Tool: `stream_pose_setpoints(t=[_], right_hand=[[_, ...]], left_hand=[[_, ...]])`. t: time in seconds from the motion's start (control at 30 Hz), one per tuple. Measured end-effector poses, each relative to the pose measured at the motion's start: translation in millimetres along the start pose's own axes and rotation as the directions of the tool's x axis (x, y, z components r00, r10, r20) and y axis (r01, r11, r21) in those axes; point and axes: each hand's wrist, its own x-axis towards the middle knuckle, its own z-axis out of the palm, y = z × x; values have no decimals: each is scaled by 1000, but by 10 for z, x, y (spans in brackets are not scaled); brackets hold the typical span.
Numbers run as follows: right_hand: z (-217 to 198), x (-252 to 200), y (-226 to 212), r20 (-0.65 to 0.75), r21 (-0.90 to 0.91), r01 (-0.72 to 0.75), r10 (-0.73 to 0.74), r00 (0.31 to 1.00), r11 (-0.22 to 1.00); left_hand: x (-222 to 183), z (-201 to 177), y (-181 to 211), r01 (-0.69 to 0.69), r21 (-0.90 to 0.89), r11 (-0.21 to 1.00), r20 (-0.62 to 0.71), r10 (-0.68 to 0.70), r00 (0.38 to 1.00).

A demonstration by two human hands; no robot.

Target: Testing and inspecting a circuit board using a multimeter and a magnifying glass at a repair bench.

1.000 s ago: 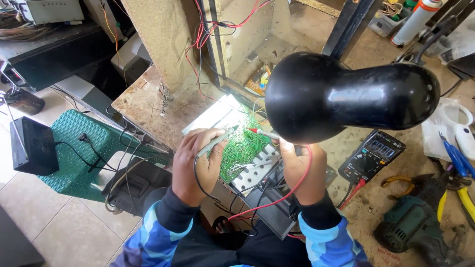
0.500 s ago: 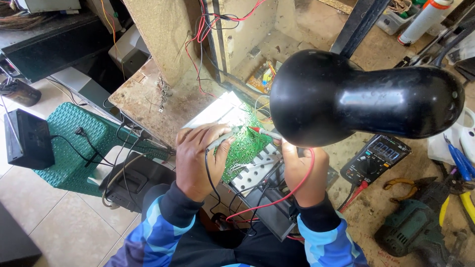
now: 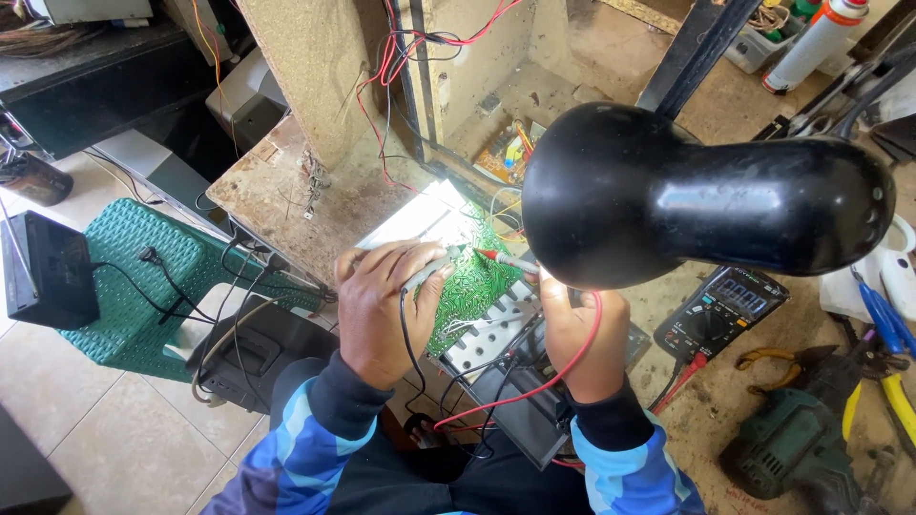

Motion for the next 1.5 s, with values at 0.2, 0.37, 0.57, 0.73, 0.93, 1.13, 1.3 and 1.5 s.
stream_pose_setpoints(t=[0.2, 0.37, 0.57, 0.73, 0.93, 1.13, 1.3, 1.5], right_hand=[[14, 6, 28, 10, -12, 0, 0, 1000, 1000], [12, 2, 36, 9, 5, 19, -19, 1000, 1000], [-14, 8, -12, 30, -18, 33, -32, 999, 999], [-3, 29, 16, 31, -23, 26, -25, 999, 999], [-1, 31, 4, 37, -35, 44, -43, 998, 998], [-17, 24, -54, 43, -29, 52, -51, 998, 998], [-13, 13, -38, 39, -41, 52, -50, 998, 998], [-36, 12, -11, 72, 47, 52, -55, 996, 998]], left_hand=[[2, -4, 12, 0, -15, 1000, -4, 0, 1000], [-19, 27, -6, -21, 36, 999, -11, 21, 1000], [40, -41, 74, -24, 34, 999, -9, 24, 1000], [63, -45, 116, -16, 48, 999, -6, 16, 1000], [89, -73, 141, -13, 59, 998, 14, 12, 1000], [101, -82, 153, -7, 65, 998, 20, 6, 1000], [103, -93, 140, -13, 69, 998, 30, 10, 999], [79, -81, 114, -22, 84, 996, 19, 21, 1000]])
